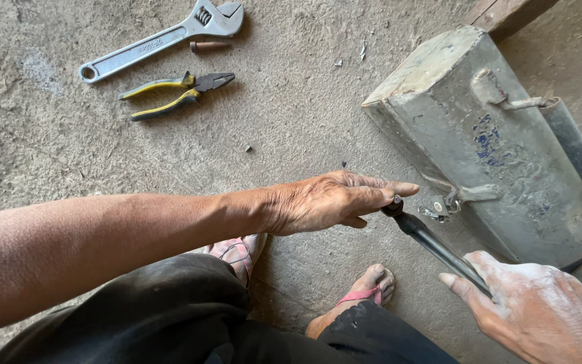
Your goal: The person sits on the ground and repairs a hand pump. They unscrew the pump handle assembly by hand, use an adjustable wrench to loosen a fitting on the pump shaft, then handle and turn a small metal cylinder fitting in their hands and set it down with the other tools.
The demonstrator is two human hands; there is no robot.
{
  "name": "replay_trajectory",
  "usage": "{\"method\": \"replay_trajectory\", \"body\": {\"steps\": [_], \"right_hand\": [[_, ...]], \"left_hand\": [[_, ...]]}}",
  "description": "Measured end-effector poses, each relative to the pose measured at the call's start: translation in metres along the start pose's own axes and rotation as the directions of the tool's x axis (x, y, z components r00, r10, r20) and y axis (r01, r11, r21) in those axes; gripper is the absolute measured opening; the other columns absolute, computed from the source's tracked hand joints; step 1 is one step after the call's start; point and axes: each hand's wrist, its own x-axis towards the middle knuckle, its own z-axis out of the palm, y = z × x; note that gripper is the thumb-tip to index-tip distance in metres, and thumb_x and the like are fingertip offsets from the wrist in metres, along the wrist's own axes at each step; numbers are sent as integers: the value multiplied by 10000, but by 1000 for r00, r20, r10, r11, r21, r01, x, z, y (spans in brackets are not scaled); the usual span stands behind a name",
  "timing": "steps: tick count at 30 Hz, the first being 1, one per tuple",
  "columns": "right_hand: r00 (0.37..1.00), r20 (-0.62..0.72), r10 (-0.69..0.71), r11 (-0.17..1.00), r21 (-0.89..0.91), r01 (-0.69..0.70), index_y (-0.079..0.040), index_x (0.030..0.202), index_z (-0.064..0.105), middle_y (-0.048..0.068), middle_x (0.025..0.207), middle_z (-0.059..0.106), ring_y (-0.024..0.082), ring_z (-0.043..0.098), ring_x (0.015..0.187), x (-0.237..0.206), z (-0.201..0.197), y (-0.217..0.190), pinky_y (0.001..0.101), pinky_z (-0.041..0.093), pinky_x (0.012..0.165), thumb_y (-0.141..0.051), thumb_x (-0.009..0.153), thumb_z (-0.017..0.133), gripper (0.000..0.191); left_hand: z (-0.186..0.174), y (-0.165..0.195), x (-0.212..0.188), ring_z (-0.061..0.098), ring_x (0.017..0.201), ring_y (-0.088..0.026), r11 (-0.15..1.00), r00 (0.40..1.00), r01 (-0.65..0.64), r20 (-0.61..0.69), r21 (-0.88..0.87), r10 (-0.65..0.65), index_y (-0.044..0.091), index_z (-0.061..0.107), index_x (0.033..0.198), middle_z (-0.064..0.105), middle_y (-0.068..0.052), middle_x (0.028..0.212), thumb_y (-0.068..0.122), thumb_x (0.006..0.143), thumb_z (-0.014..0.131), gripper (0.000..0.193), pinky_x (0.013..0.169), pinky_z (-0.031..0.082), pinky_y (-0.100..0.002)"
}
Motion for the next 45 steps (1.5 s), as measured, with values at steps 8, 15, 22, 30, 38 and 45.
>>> {"method": "replay_trajectory", "body": {"steps": [8, 15, 22, 30, 38, 45], "right_hand": [[949, -39, -313, 945, 86, 316, -186, 1013, 674, 73, 729, 707, 267, 766, 765, 22, 33, 29, 423, 576, 710, -517, 919, 635, 346], [871, -195, -450, 891, -35, 453, -284, 1063, 708, 22, 877, 675, 240, 756, 749, 25, 47, 40, 421, 577, 676, -496, 917, 636, 267], [964, -264, -36, 998, 36, 48, -265, 1108, 686, 51, 652, 728, 259, 762, 716, 3, 21, 11, 407, 595, 699, -542, 872, 676, 364], [911, -404, -86, 996, -57, 69, -206, 963, 643, 2, 549, 652, 185, 703, 560, -3, 12, 2, 352, 561, 577, -501, 897, 661, 303], [929, -365, -61, 992, -124, 16, -207, 957, 639, -21, 509, 645, 149, 684, 494, 1, 13, 2, 317, 557, 538, -539, 920, 645, 334], [926, -375, -52, 991, -134, 2, -203, 972, 638, -12, 527, 652, 168, 695, 511, 0, 12, -2, 333, 562, 543, -542, 918, 644, 343]], "left_hand": [[2, -15, 9, 605, 1334, -232, 997, 998, -65, -19, 44, 66, 195, 414, 1575, 672, -113, 1377, 403, 1060, 452, 557, 1179, 449, -403], [8, -7, 3, 616, 1318, -199, 987, 993, -91, -64, 130, 100, 228, 454, 1561, 716, -92, 1322, 459, 1061, 450, 551, 1135, 480, -389], [11, 3, 0, 534, 1455, -244, 951, 971, -199, -84, 236, 224, 257, 403, 1587, 561, -61, 1573, 476, 1088, 422, 545, 1182, 418, -406], [8, 0, -1, 387, 1551, -272, 933, 965, -221, -78, 283, 252, 252, 344, 1608, 388, -43, 1693, 426, 1110, 393, 530, 1204, 349, -419], [5, -3, -1, 302, 1565, -288, 934, 975, -186, -59, 306, 213, 240, 291, 1620, 345, -78, 1692, 388, 1109, 379, 540, 1204, 282, -429], [5, -7, -2, 402, 1537, -281, 937, 968, -191, -100, 293, 229, 201, 329, 1611, 399, -85, 1674, 444, 1096, 402, 574, 1202, 339, -410]]}}
